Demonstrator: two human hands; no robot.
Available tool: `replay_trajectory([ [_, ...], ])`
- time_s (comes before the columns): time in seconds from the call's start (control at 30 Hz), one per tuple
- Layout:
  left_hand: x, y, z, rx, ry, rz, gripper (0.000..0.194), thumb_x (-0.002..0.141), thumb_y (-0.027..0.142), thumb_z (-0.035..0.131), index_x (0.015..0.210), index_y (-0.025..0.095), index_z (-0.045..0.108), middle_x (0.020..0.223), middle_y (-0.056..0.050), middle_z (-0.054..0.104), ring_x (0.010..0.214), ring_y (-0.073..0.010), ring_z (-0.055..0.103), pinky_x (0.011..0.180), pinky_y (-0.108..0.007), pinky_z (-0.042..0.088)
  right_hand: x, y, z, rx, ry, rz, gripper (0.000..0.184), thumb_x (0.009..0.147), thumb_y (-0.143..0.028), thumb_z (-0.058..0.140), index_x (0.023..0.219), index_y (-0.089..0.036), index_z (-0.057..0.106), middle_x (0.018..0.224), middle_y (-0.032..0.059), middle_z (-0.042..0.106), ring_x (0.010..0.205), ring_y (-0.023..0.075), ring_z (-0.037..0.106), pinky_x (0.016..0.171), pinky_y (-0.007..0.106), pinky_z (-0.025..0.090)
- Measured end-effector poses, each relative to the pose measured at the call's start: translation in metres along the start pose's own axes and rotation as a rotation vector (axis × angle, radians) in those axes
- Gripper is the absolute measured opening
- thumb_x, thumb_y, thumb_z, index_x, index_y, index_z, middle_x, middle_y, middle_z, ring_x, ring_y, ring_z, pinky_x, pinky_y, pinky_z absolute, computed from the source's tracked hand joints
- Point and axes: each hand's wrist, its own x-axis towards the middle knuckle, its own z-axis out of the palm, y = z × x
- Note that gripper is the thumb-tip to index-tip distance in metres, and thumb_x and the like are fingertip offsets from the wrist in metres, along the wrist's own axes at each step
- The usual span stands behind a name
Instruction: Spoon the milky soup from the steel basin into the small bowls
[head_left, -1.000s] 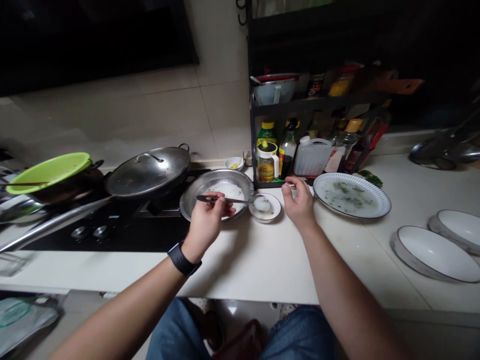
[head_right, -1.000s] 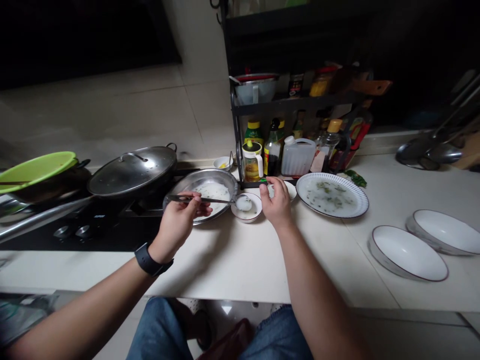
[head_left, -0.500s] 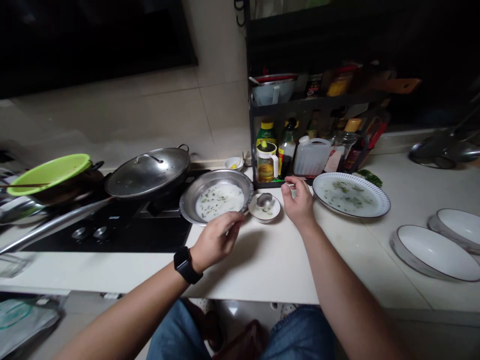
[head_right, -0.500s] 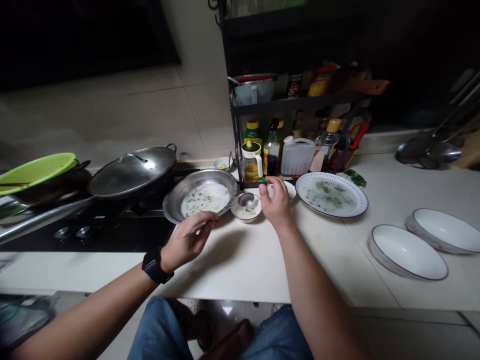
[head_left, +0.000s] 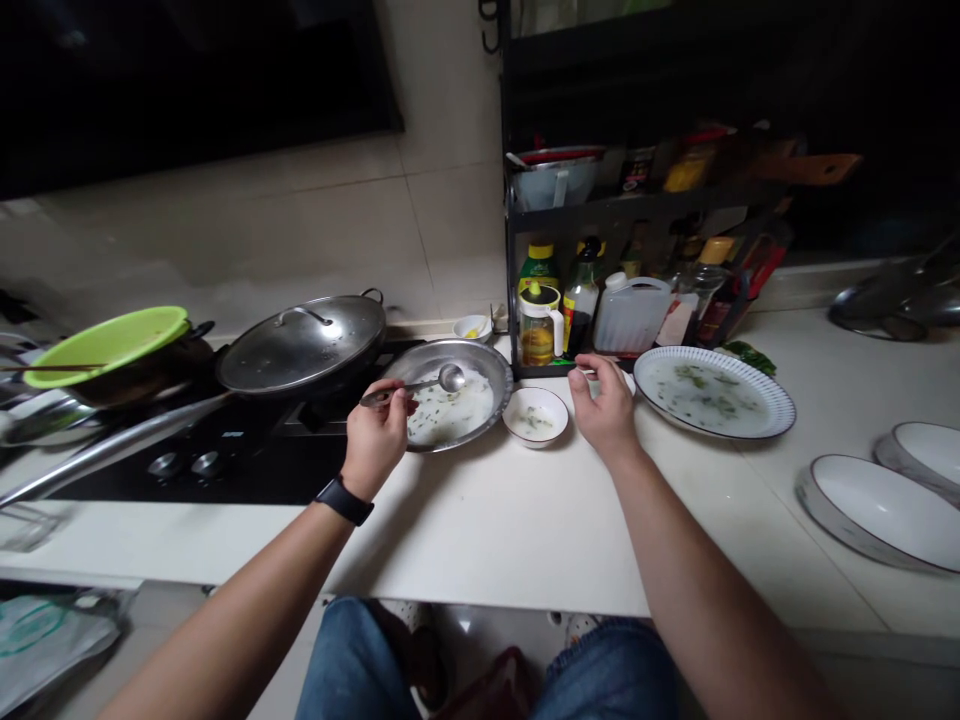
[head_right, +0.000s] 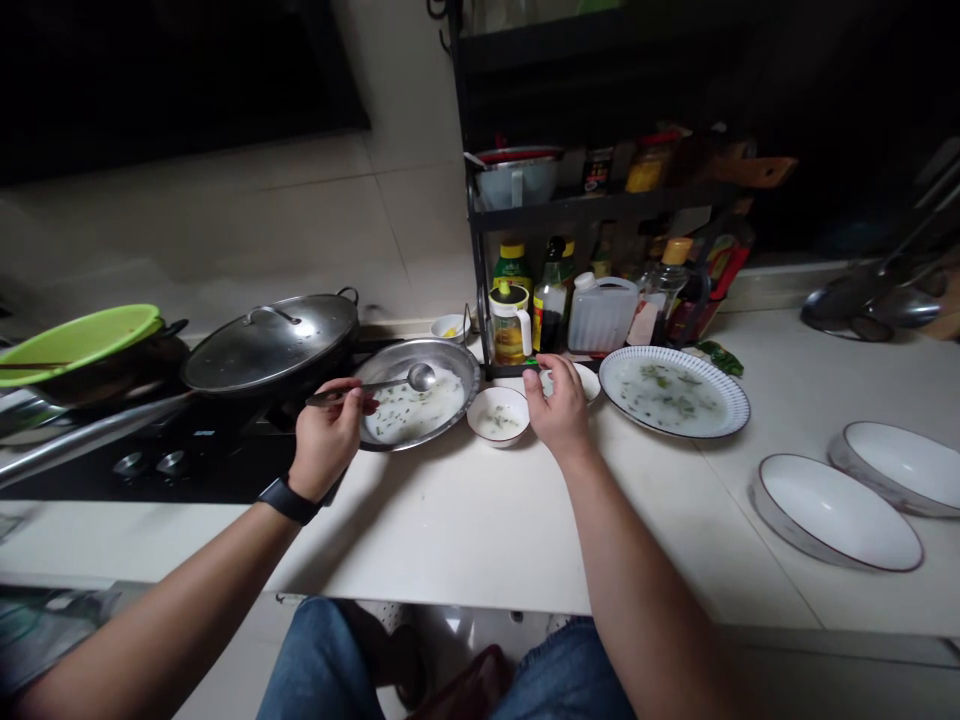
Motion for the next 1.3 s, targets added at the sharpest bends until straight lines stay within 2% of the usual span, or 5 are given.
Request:
replay_trajectory([
  [0.33, -0.01, -0.021, -0.007, 0.059, -0.089, -0.013, 0.021, 0.088, 0.033, 0.073, 0.104, 0.02, 0.069, 0.077, -0.006, 0.076, 0.075, -0.0252, 0.076, 0.066, -0.03, 0.054, 0.0, -0.002, -0.001, 0.006, 0.008, -0.004, 0.029, 0.1, -0.045, 0.056, 0.112, -0.02, 0.066, 0.112, 0.0151, 0.073, 0.102, 0.0281, 0.069, 0.085, 0.045, 0.059],
  [0.57, 0.001, -0.018, 0.001, -0.316, 0.01, -0.341, 0.028, 0.084, 0.04, 0.072, 0.096, 0.017, 0.06, 0.073, -0.006, 0.073, 0.062, -0.0226, 0.073, 0.062, -0.035, 0.061, 0.0, -0.001, 0.0, 0.006, 0.004, 0.008, 0.031, 0.099, -0.047, 0.056, 0.111, -0.021, 0.066, 0.111, 0.0143, 0.074, 0.101, 0.028, 0.069, 0.085, 0.046, 0.06],
  [0.7, 0.005, -0.012, 0.0, -0.413, 0.024, -0.412, 0.028, 0.082, 0.036, 0.073, 0.095, 0.016, 0.058, 0.072, -0.007, 0.073, 0.062, -0.022, 0.074, 0.066, -0.037, 0.063, 0.0, -0.001, 0.0, 0.005, -0.003, 0.006, 0.029, 0.099, -0.045, 0.056, 0.112, -0.021, 0.066, 0.112, 0.014, 0.074, 0.101, 0.0278, 0.069, 0.084, 0.045, 0.06],
  [1.07, 0.022, 0.023, -0.007, -0.473, 0.021, -0.362, 0.023, 0.081, 0.029, 0.071, 0.095, 0.015, 0.06, 0.068, -0.006, 0.071, 0.065, -0.0237, 0.076, 0.066, -0.038, 0.064, 0.0, 0.0, 0.0, 0.004, -0.012, 0.013, 0.03, 0.1, -0.046, 0.056, 0.113, -0.021, 0.066, 0.111, 0.0142, 0.073, 0.099, 0.0281, 0.069, 0.085, 0.046, 0.059],
  [1.3, 0.019, 0.05, 0.004, -0.508, -0.057, -0.339, 0.022, 0.085, 0.03, 0.072, 0.094, 0.015, 0.059, 0.072, -0.008, 0.072, 0.069, -0.0247, 0.077, 0.067, -0.038, 0.065, 0.001, 0.0, -0.001, 0.008, 0.002, 0.011, 0.03, 0.099, -0.046, 0.057, 0.112, -0.02, 0.067, 0.11, 0.014, 0.073, 0.098, 0.0275, 0.069, 0.085, 0.045, 0.059],
])
